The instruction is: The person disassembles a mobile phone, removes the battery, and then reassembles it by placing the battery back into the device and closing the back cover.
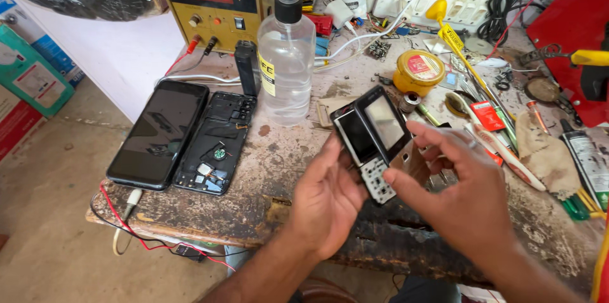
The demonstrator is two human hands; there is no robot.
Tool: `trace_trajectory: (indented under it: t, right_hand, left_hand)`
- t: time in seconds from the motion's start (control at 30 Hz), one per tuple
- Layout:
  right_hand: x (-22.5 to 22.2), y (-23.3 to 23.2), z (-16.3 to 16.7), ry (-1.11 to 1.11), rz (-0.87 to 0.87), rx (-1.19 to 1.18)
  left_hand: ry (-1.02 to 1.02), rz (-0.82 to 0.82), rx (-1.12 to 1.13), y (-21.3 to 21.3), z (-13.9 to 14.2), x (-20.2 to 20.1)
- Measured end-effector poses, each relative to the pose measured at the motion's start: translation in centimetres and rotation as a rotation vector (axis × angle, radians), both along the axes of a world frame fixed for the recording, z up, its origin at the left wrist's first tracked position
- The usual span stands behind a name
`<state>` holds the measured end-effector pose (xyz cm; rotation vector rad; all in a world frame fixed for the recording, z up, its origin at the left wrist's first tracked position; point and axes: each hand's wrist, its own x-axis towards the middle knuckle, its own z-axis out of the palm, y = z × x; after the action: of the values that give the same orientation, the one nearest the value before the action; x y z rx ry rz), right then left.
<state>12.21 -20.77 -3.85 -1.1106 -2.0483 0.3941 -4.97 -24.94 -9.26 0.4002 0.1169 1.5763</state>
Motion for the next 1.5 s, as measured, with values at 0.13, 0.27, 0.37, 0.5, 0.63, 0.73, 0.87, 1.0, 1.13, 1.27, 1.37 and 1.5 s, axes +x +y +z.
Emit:
trace_trajectory:
  t: [0.13, 0.27, 0.37, 0.5, 0.63, 0.73, 0.87, 1.0, 1.13, 1.27, 1.37, 1.5]
  right_hand:
    - [0.5, -1.1, -0.3, -0.043, -0.043, 0.123]
    - [1.0, -1.5, -0.1, -0.029, -0.002, 0.131]
    - [1.5, -1.8, -0.3, -0.028, -0.005, 0.156]
    - [2.4, -1.4, -0.8, -0.003, -0.016, 0.171]
    - [2.7, -0.8, -1.4, 0.043, -0.007, 0.202]
    - [3.0, -0.7, -1.6, 0.061, -0.021, 0.198]
    - [3.3, -0.7, -1.8, 0.113, -0.03, 0.148]
    - [2.9, 0.0, -1.9, 0.111, 0.007, 0.156]
    - [2.3, 0.1, -2.0, 0.058, -0.022, 0.169]
    - [2.0, 0.3, -2.2, 0.076, -0.016, 0.177]
    - [2.5, 0.5, -2.7, 0.078, 0.01, 0.162]
    - [3.5, 1.4, -3.7, 0.292, 0.204, -0.043]
  left_hand:
    - [0.041, 0.004, 0.002, 0.7, 0.2, 1.7]
    - [0.068, -0.023, 0.032, 0.5, 0.8, 3.0]
    - [0.092, 0.007, 0.039, 0.4, 1.2, 3.7]
    - [0.124, 0.008, 0.022, 0.7, 1.3, 4.4]
    - [0.15, 0.019, 0.038, 1.2, 1.1, 4.5]
    - [0.129, -0.004, 0.061, 1.5, 0.9, 4.5]
    - [0.122, 0.001, 0.054, 2.0, 0.4, 4.4]
    - [0.146, -0.039, 0.031, 2.7, -0.2, 4.3]
    - [0.165, -0.051, 0.093, 3.0, -0.4, 4.0]
    - [0.204, -0.033, 0.122, 3.1, -0.2, 3.7]
    - [0.2, -0.04, 0.123, 3.0, -0.1, 3.7]
    - [0.269, 0.007, 0.094, 3.1, -0.2, 3.8]
